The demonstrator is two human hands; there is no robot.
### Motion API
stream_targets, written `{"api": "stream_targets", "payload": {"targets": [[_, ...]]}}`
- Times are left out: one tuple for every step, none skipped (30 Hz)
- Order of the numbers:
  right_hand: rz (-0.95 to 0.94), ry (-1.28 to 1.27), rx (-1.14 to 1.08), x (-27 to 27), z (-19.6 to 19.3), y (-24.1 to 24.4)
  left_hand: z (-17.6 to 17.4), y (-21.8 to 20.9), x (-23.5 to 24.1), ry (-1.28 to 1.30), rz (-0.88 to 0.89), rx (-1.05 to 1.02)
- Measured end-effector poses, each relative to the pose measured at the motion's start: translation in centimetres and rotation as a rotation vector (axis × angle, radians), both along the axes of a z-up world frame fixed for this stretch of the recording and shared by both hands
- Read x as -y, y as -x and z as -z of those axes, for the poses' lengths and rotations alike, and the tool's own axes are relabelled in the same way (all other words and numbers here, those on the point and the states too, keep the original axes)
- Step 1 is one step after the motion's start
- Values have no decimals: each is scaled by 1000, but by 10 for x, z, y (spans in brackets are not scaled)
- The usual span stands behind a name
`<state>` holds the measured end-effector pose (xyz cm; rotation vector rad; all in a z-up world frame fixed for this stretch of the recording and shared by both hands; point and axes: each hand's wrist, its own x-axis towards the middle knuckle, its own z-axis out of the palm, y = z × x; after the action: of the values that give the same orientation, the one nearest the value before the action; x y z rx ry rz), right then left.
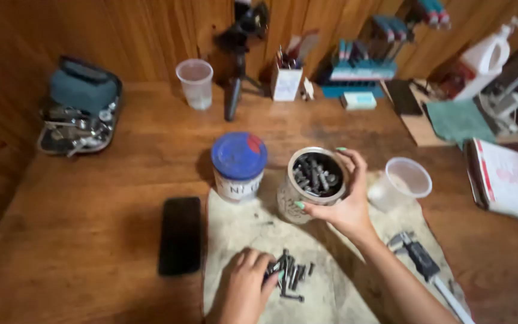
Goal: Sorting and measuring metal bolts using a digital caliper and placing them into a container
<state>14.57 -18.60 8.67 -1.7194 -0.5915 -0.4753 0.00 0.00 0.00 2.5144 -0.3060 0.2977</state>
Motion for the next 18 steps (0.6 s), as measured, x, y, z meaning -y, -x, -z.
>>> {"api": "stream_targets", "payload": {"targets": [[1, 0, 10, -2, 2, -10, 1, -2, -1, 0, 1, 10], [-75, -2, 0, -4, 5, -20, 2, -4, -2, -7, -1, 25], [-146, 0, -27, -3, 12, -24, 5, 0, 0, -10, 2, 24], [-140, 3, -35, -4, 10, -26, 1, -1, 1, -7, 9, 17], [-177, 22, -28, -6, 10, -28, -1, 0, 1, 12, -14, -35], [-215, 41, -22, -8, 10, -29, -3, 2, 2, 31, -37, -87], [-221, 39, -18, -8, 12, -27, -3, 2, 2, 29, -44, -83], [-275, 16, -60, -8, 14, -26, -3, 1, 3, 30, -43, -136], [-323, -9, -103, -7, 17, -23, -3, 1, 3, 30, -36, -191], [-323, -13, -100, -9, 19, -25, -3, -3, 1, 25, -37, -189], [-261, -34, -127, -7, 24, -23, 0, -3, 1, 41, -35, -68], [-199, -55, -153, -4, 30, -21, 3, -3, 3, 57, -32, 53], [-190, -53, -175, -1, 27, -19, -2, -1, 2, 62, -24, 31], [-248, -22, -185, 3, 24, -17, -7, 0, 2, 82, -5, 35], [-310, 8, -180, 4, 18, -20, -13, -4, 0, 100, 11, 54], [-304, 8, -187, 15, 10, -12, -10, -1, 2, 102, 16, 47], [-288, 143, -147, 25, 1, -7, -8, -2, 3, 135, 17, 62], [-269, 279, -107, 35, -9, -1, -6, -3, 4, 169, 18, 76]]}}
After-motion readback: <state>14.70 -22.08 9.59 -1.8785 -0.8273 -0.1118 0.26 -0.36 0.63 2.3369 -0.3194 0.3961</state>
